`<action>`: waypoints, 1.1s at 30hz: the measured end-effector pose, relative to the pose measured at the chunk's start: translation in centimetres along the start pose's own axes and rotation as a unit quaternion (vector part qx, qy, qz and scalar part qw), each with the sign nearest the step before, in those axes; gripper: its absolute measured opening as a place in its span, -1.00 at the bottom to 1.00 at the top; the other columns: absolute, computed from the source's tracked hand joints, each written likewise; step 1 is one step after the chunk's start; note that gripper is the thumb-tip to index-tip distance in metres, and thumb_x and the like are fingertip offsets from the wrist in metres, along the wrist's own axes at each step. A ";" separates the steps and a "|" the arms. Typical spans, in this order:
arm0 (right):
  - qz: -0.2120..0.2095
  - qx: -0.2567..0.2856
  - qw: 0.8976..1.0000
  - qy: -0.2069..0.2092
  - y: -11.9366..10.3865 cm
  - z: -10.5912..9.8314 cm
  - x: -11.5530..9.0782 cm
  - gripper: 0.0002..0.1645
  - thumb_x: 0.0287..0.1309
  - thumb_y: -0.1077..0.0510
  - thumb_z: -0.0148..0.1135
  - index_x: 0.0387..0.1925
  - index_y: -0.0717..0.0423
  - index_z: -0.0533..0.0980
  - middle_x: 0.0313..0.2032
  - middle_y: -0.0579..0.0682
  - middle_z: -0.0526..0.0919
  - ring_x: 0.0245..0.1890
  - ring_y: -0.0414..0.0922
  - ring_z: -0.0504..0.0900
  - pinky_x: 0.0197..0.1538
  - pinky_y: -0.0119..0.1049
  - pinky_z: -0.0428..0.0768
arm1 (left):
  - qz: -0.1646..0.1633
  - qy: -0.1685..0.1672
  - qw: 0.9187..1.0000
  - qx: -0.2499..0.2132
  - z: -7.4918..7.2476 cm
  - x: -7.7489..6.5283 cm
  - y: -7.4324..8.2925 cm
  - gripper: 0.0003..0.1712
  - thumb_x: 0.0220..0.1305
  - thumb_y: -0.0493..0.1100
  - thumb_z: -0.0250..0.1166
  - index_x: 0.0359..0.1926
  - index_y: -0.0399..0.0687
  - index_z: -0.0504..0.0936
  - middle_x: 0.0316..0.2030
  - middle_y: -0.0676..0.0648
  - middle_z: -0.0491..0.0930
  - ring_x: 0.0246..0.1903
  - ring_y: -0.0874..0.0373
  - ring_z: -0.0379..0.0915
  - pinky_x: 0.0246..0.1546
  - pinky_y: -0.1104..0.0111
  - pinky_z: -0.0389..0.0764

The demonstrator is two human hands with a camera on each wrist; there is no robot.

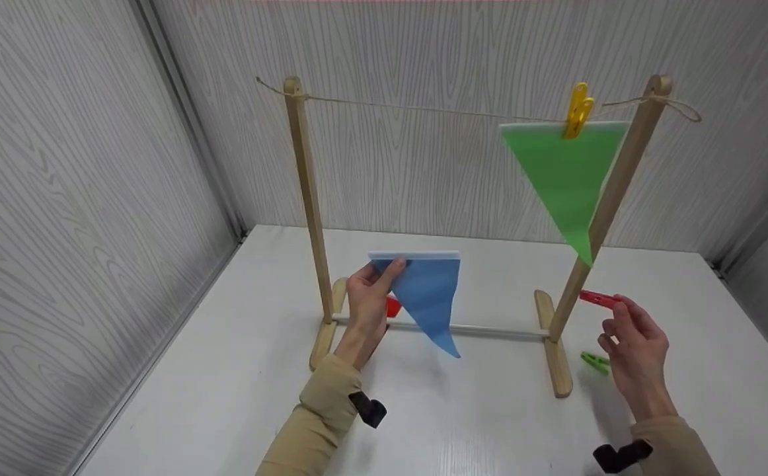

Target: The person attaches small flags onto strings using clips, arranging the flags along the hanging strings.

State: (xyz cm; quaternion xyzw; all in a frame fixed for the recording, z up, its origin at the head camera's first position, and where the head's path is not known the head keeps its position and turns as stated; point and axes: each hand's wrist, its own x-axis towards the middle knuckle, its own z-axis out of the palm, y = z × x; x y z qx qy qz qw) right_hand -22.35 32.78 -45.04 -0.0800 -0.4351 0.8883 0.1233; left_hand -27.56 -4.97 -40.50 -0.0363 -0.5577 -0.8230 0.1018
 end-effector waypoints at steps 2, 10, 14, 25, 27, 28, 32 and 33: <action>-0.011 -0.001 1.000 -0.006 0.0 0.5 -0.3 -0.72 0.32 0.13 0.25 0.03 0.00 0.65 -0.30 -0.13 0.68 -0.40 -0.20 0.53 -0.40 -0.42 0.53 | -0.001 0.003 1.000 0.004 0.1 -0.1 0.3 -0.53 0.27 -0.20 0.38 0.15 -0.33 0.61 0.02 -0.21 0.73 0.03 0.01 0.70 0.31 0.11 0.53; -0.053 0.008 0.997 -0.062 0.2 2.4 -1.1 -0.71 0.40 0.18 0.14 0.07 0.08 0.62 -0.29 -0.10 0.67 -0.41 -0.20 0.53 -0.42 -0.44 0.54 | 0.001 0.019 1.000 -0.004 0.8 -0.2 1.6 -0.52 0.29 -0.19 0.37 0.17 -0.34 0.60 0.06 -0.24 0.71 0.08 -0.03 0.68 0.31 0.10 0.52; -0.068 0.006 0.994 -0.080 0.3 3.3 -1.4 -0.72 0.43 0.20 0.10 0.05 0.08 0.63 -0.28 -0.09 0.67 -0.42 -0.20 0.52 -0.44 -0.44 0.53 | 0.004 0.027 0.999 -0.024 1.3 -0.1 2.0 -0.58 0.29 -0.22 0.37 0.11 -0.38 0.63 -0.04 -0.21 0.76 0.00 0.06 0.70 0.30 0.11 0.54; -0.084 0.030 0.989 -0.116 0.1 5.8 -2.3 -0.72 0.44 0.23 0.08 0.03 0.11 0.65 -0.26 -0.07 0.67 -0.41 -0.20 0.52 -0.45 -0.44 0.51 | 0.015 0.018 0.999 -0.045 2.1 0.3 3.1 -0.62 0.34 -0.27 0.30 0.11 -0.41 0.62 -0.07 -0.19 0.77 -0.02 0.10 0.69 0.36 0.09 0.48; -0.095 0.041 0.985 -0.141 0.0 6.2 -2.4 -0.70 0.46 0.25 0.05 0.04 0.13 0.65 -0.27 -0.05 0.68 -0.41 -0.19 0.52 -0.43 -0.45 0.53 | 0.015 0.016 0.999 -0.046 2.3 0.4 3.3 -0.63 0.35 -0.27 0.31 0.10 -0.41 0.63 -0.07 -0.19 0.77 -0.02 0.11 0.70 0.37 0.10 0.47; -0.099 0.047 0.982 -0.154 0.0 6.3 -2.5 -0.70 0.46 0.25 0.04 0.05 0.14 0.64 -0.26 -0.04 0.68 -0.40 -0.19 0.52 -0.42 -0.45 0.54 | 0.016 0.015 0.999 -0.047 2.3 0.4 3.4 -0.63 0.35 -0.27 0.31 0.10 -0.41 0.63 -0.06 -0.20 0.77 -0.02 0.10 0.70 0.37 0.10 0.47; -0.112 0.066 0.972 -0.195 -0.2 7.2 -3.0 -0.67 0.48 0.27 -0.01 0.09 0.18 0.61 -0.20 -0.01 0.70 -0.37 -0.17 0.55 -0.37 -0.46 0.60 | 0.017 0.010 0.999 -0.043 2.6 0.5 3.9 -0.62 0.36 -0.25 0.31 0.12 -0.38 0.63 -0.04 -0.22 0.76 0.02 0.06 0.71 0.37 0.11 0.47; -0.113 0.070 0.970 -0.202 -0.2 7.4 -3.1 -0.67 0.48 0.28 -0.02 0.09 0.19 0.61 -0.19 0.00 0.71 -0.36 -0.17 0.56 -0.38 -0.46 0.61 | 0.018 0.008 0.999 -0.041 2.6 0.5 4.0 -0.62 0.36 -0.25 0.31 0.12 -0.37 0.63 -0.04 -0.21 0.76 0.03 0.05 0.70 0.37 0.10 0.47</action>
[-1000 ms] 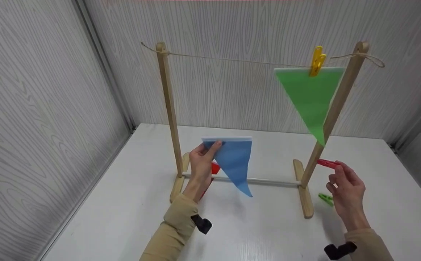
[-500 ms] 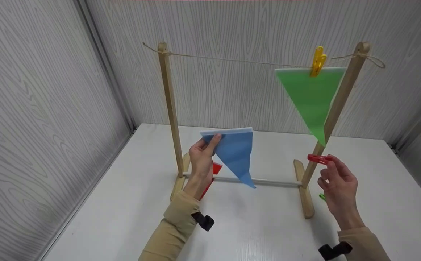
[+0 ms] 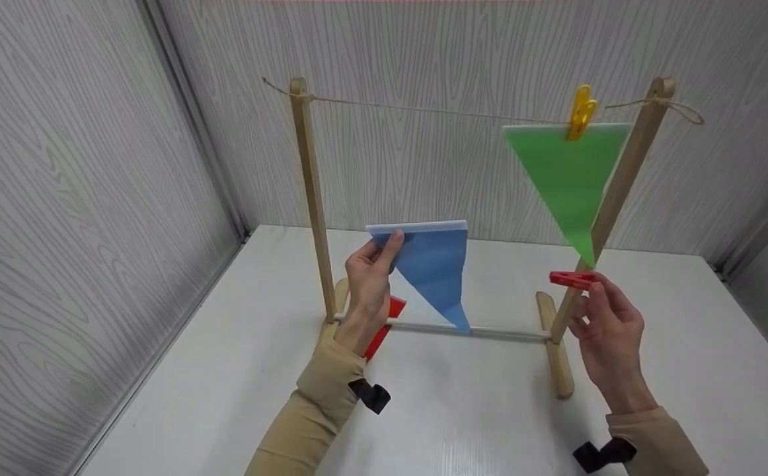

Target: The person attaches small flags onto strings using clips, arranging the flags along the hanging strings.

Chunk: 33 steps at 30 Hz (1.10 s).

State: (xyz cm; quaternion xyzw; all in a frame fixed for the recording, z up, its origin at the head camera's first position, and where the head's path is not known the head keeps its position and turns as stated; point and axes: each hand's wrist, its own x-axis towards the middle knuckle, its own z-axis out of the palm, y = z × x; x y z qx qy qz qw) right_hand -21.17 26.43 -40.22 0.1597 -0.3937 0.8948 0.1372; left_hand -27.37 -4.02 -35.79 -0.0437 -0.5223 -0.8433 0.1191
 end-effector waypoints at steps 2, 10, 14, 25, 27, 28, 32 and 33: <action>-0.004 0.003 1.000 -0.012 -0.1 0.5 0.0 -0.67 0.49 0.29 -0.03 0.09 0.20 0.60 -0.18 0.01 0.70 -0.36 -0.16 0.59 -0.41 -0.46 0.58 | 0.003 -0.004 1.000 0.007 0.1 0.0 0.2 -0.63 0.37 -0.24 0.30 0.13 -0.35 0.63 -0.04 -0.21 0.76 0.05 0.01 0.70 0.38 0.09 0.45; -0.023 0.012 0.998 -0.056 -0.1 2.4 0.4 -0.66 0.48 0.35 -0.05 0.10 0.26 0.59 -0.33 0.08 0.66 -0.40 -0.12 0.60 -0.51 -0.41 0.49 | 0.021 -0.017 0.999 0.024 0.6 0.2 0.9 -0.66 0.38 -0.24 0.29 0.10 -0.34 0.64 -0.06 -0.20 0.77 0.03 0.02 0.71 0.39 0.10 0.44; -0.030 0.009 0.997 -0.065 -0.3 3.4 0.9 -0.68 0.47 0.36 -0.03 0.10 0.26 0.58 -0.39 0.07 0.64 -0.44 -0.13 0.56 -0.54 -0.41 0.45 | 0.030 -0.026 0.999 0.015 0.9 0.4 1.2 -0.66 0.37 -0.27 0.28 0.09 -0.39 0.63 -0.09 -0.18 0.78 -0.04 0.13 0.71 0.37 0.13 0.47; -0.041 -0.028 0.996 -0.077 -0.4 6.6 3.1 -0.73 0.43 0.29 0.08 0.04 0.20 0.61 -0.20 0.03 0.67 -0.41 -0.16 0.62 -0.50 -0.43 0.59 | 0.038 -0.037 0.998 0.018 1.7 1.0 1.8 -0.66 0.39 -0.25 0.28 0.11 -0.36 0.63 -0.08 -0.19 0.77 0.00 0.08 0.71 0.39 0.13 0.44; -0.044 -0.023 0.996 -0.081 -0.4 6.9 3.4 -0.73 0.42 0.29 0.09 0.05 0.21 0.60 -0.21 0.04 0.67 -0.41 -0.15 0.62 -0.49 -0.42 0.60 | 0.040 -0.039 0.998 0.020 1.8 1.0 1.9 -0.66 0.39 -0.25 0.28 0.11 -0.34 0.63 -0.07 -0.19 0.77 0.02 0.07 0.70 0.40 0.12 0.43; -0.044 -0.017 0.995 -0.083 -0.4 7.1 3.6 -0.73 0.42 0.30 0.09 0.05 0.23 0.60 -0.21 0.05 0.67 -0.41 -0.15 0.62 -0.49 -0.42 0.60 | 0.041 -0.041 0.998 0.022 1.9 1.0 2.0 -0.66 0.39 -0.25 0.28 0.11 -0.34 0.63 -0.07 -0.18 0.77 0.01 0.08 0.70 0.41 0.12 0.43; -0.054 -0.038 0.995 -0.072 -0.6 7.6 4.4 -0.74 0.40 0.26 0.14 0.04 0.19 0.61 -0.22 0.04 0.66 -0.42 -0.16 0.61 -0.48 -0.42 0.60 | 0.045 -0.045 0.998 0.024 2.1 1.3 2.3 -0.68 0.39 -0.24 0.28 0.08 -0.32 0.65 -0.13 -0.13 0.79 -0.03 0.13 0.69 0.41 0.10 0.42; -0.056 -0.042 0.995 -0.071 -0.6 7.7 4.6 -0.74 0.39 0.25 0.15 0.03 0.18 0.62 -0.23 0.03 0.66 -0.42 -0.16 0.62 -0.48 -0.42 0.60 | 0.045 -0.045 0.998 0.024 2.1 1.4 2.3 -0.69 0.39 -0.24 0.28 0.08 -0.32 0.65 -0.14 -0.11 0.79 -0.05 0.14 0.69 0.42 0.09 0.41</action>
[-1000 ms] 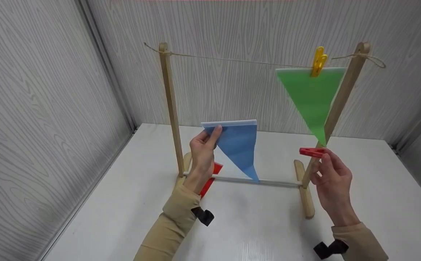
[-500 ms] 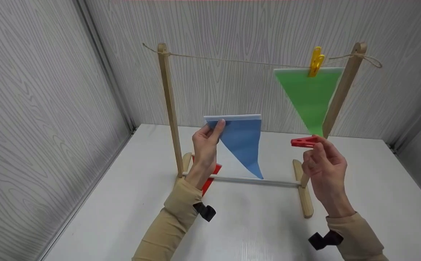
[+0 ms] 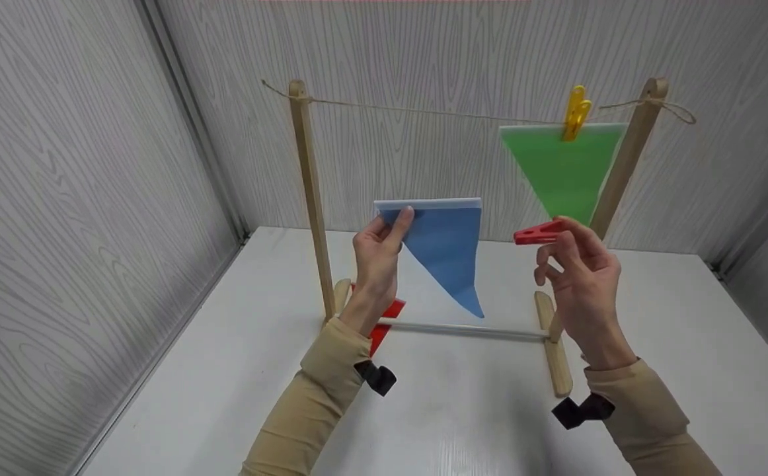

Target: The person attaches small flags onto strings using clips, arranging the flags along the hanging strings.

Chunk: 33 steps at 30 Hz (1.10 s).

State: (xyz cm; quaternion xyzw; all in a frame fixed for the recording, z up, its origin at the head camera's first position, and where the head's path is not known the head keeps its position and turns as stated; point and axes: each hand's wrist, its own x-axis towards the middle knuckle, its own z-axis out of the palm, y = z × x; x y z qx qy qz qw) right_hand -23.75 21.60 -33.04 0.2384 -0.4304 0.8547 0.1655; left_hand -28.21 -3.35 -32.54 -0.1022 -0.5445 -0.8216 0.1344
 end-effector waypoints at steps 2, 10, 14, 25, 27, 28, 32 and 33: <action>-0.004 0.003 1.000 -0.006 -0.1 0.2 0.5 -0.74 0.38 0.25 0.17 0.03 0.19 0.62 -0.23 0.04 0.66 -0.41 -0.15 0.62 -0.47 -0.41 0.61 | 0.002 -0.001 1.000 0.000 0.1 0.2 0.1 -0.69 0.39 -0.25 0.27 0.08 -0.31 0.65 -0.16 -0.08 0.79 -0.07 0.16 0.67 0.42 0.06 0.40; -0.026 -0.032 0.998 -0.036 -0.5 1.8 2.7 -0.70 0.36 0.28 0.19 0.08 0.22 0.58 -0.18 0.05 0.68 -0.38 -0.13 0.60 -0.38 -0.42 0.65 | 0.009 -0.009 1.000 0.009 0.7 0.9 0.8 -0.69 0.40 -0.25 0.26 0.09 -0.31 0.65 -0.21 0.01 0.75 -0.01 0.15 0.63 0.45 0.01 0.35; -0.037 -0.057 0.997 -0.036 -0.8 2.6 3.7 -0.70 0.36 0.32 0.18 0.09 0.26 0.57 -0.17 0.06 0.68 -0.39 -0.13 0.59 -0.41 -0.43 0.66 | 0.010 -0.009 1.000 0.024 1.1 1.3 1.2 -0.71 0.40 -0.22 0.28 0.05 -0.30 0.67 -0.24 0.03 0.73 -0.04 0.17 0.61 0.46 0.03 0.34; -0.073 -0.138 0.987 -0.044 -1.1 4.4 6.4 -0.68 0.35 0.30 0.19 0.10 0.26 0.57 -0.12 0.05 0.66 -0.38 -0.14 0.60 -0.46 -0.46 0.65 | 0.032 -0.010 0.998 0.046 1.7 2.3 2.3 -0.71 0.39 -0.22 0.29 0.04 -0.32 0.67 -0.22 -0.03 0.70 -0.06 0.15 0.53 0.42 0.10 0.39; -0.081 -0.150 0.984 -0.042 -1.1 4.7 6.9 -0.68 0.33 0.28 0.23 0.08 0.26 0.58 -0.14 0.04 0.66 -0.39 -0.15 0.60 -0.47 -0.46 0.64 | 0.034 -0.010 0.998 0.050 1.9 2.5 2.5 -0.71 0.39 -0.21 0.29 0.03 -0.31 0.67 -0.21 -0.04 0.70 -0.06 0.15 0.54 0.40 0.12 0.41; -0.085 -0.155 0.983 -0.042 -1.1 4.8 7.1 -0.68 0.31 0.26 0.26 0.08 0.26 0.58 -0.15 0.04 0.67 -0.39 -0.15 0.60 -0.47 -0.46 0.64 | 0.035 -0.009 0.998 0.050 1.9 2.7 2.5 -0.71 0.39 -0.21 0.29 0.03 -0.31 0.67 -0.21 -0.04 0.70 -0.06 0.15 0.55 0.39 0.12 0.43; -0.096 -0.164 0.981 -0.032 -1.1 5.3 7.6 -0.66 0.25 0.21 0.33 0.03 0.25 0.60 -0.18 0.05 0.68 -0.42 -0.16 0.60 -0.47 -0.47 0.63 | 0.038 -0.008 0.998 0.056 2.1 3.0 2.8 -0.71 0.40 -0.19 0.29 0.02 -0.30 0.67 -0.20 -0.07 0.71 -0.06 0.14 0.56 0.39 0.14 0.43; -0.099 -0.170 0.980 -0.030 -1.1 5.4 7.8 -0.67 0.25 0.20 0.33 0.03 0.23 0.61 -0.19 0.04 0.69 -0.42 -0.16 0.61 -0.48 -0.47 0.63 | 0.038 -0.009 0.998 0.057 2.2 3.0 2.8 -0.71 0.40 -0.19 0.29 0.02 -0.29 0.67 -0.19 -0.09 0.71 -0.04 0.13 0.56 0.40 0.13 0.43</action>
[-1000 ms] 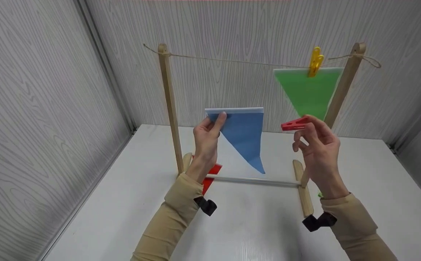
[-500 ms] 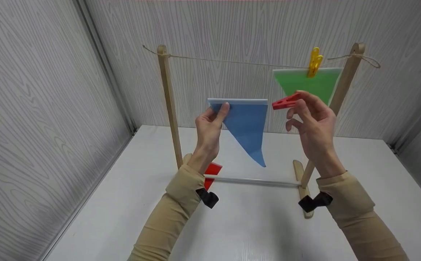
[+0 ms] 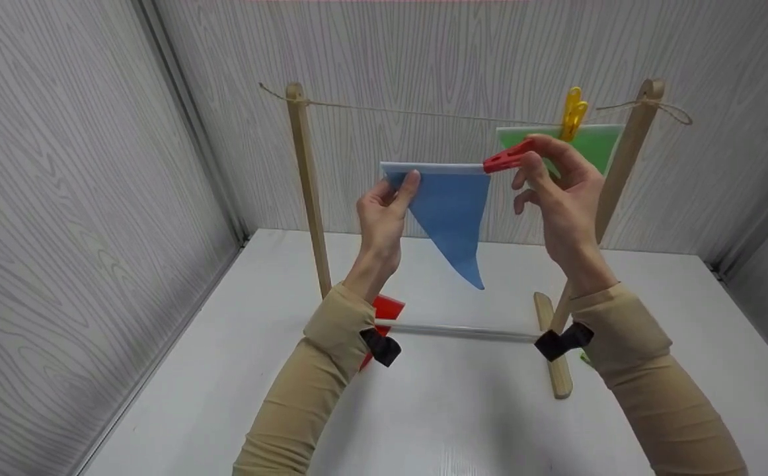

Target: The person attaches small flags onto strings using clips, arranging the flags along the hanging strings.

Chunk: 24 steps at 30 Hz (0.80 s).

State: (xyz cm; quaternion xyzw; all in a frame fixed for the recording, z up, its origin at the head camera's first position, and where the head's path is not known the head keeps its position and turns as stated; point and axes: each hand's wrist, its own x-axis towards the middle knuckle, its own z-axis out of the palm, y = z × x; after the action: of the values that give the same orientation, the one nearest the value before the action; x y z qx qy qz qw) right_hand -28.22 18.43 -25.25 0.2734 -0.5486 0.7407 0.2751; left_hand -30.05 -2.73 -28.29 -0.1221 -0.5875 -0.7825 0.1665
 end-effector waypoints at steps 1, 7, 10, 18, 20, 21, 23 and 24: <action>-0.003 -0.003 1.000 0.001 0.0 0.1 0.1 -0.67 0.25 0.20 0.33 0.02 0.23 0.61 -0.19 0.04 0.69 -0.43 -0.16 0.61 -0.48 -0.47 0.63 | 0.000 0.000 1.000 0.001 0.0 0.1 0.1 -0.70 0.40 -0.18 0.28 0.03 -0.29 0.67 -0.17 -0.09 0.71 -0.03 0.13 0.57 0.41 0.12 0.42; -0.010 -0.016 1.000 0.006 -0.4 0.8 0.9 -0.69 0.25 0.21 0.32 0.00 0.24 0.61 -0.20 0.03 0.68 -0.47 -0.16 0.58 -0.56 -0.48 0.59 | 0.000 0.000 1.000 0.005 0.3 0.4 0.7 -0.69 0.41 -0.16 0.28 0.03 -0.29 0.67 -0.11 -0.14 0.70 0.07 0.09 0.60 0.44 0.12 0.38; -0.012 -0.021 1.000 0.005 -0.7 1.2 1.3 -0.68 0.24 0.18 0.33 0.00 0.24 0.61 -0.21 0.03 0.68 -0.50 -0.16 0.57 -0.60 -0.49 0.55 | 0.006 0.001 1.000 0.003 0.6 0.7 1.0 -0.71 0.41 -0.17 0.28 -0.01 -0.30 0.68 -0.15 -0.10 0.70 0.04 0.10 0.61 0.42 0.16 0.40; -0.033 -0.039 0.999 0.000 -1.3 2.0 2.0 -0.64 0.18 0.11 0.39 -0.03 0.21 0.63 -0.26 0.03 0.70 -0.53 -0.14 0.60 -0.64 -0.51 0.49 | 0.010 0.002 1.000 0.002 1.2 1.0 1.7 -0.71 0.40 -0.16 0.29 -0.03 -0.30 0.68 -0.21 -0.03 0.69 -0.02 0.15 0.61 0.35 0.21 0.45; -0.036 -0.040 0.999 -0.001 -1.4 2.2 2.4 -0.64 0.16 0.11 0.40 -0.05 0.20 0.63 -0.25 0.04 0.71 -0.53 -0.15 0.61 -0.65 -0.51 0.48 | 0.011 0.003 1.000 -0.003 1.2 1.1 1.8 -0.72 0.40 -0.16 0.29 -0.03 -0.31 0.68 -0.24 -0.01 0.68 -0.06 0.17 0.60 0.30 0.27 0.48; -0.037 -0.040 0.998 -0.002 -1.5 2.3 2.6 -0.64 0.16 0.11 0.40 -0.05 0.20 0.64 -0.24 0.05 0.72 -0.54 -0.15 0.62 -0.65 -0.51 0.48 | 0.011 0.004 1.000 -0.006 1.2 1.2 1.9 -0.72 0.40 -0.16 0.29 -0.03 -0.31 0.68 -0.26 0.00 0.67 -0.10 0.19 0.58 0.25 0.31 0.50; -0.041 -0.044 0.998 -0.003 -1.6 2.6 3.0 -0.66 0.17 0.11 0.40 -0.05 0.19 0.64 -0.23 0.06 0.73 -0.55 -0.16 0.63 -0.64 -0.51 0.48 | 0.012 0.006 1.000 -0.010 1.2 1.3 2.0 -0.72 0.41 -0.16 0.28 -0.04 -0.32 0.67 -0.30 0.02 0.64 -0.18 0.22 0.54 0.11 0.38 0.53; -0.043 -0.049 0.998 -0.003 -1.7 2.7 3.1 -0.67 0.18 0.12 0.39 -0.06 0.18 0.64 -0.23 0.06 0.73 -0.56 -0.16 0.62 -0.64 -0.52 0.47 | 0.013 0.005 1.000 -0.012 1.3 1.4 2.0 -0.72 0.41 -0.16 0.28 -0.04 -0.33 0.67 -0.31 0.03 0.63 -0.21 0.22 0.52 0.06 0.41 0.53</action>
State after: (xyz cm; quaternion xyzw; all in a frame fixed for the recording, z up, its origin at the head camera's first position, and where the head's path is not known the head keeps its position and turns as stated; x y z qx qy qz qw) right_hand -28.96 16.57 -21.25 0.2848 -0.5726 0.6998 0.3182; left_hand -30.49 -2.19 -25.66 -0.1276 -0.5754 -0.7879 0.1787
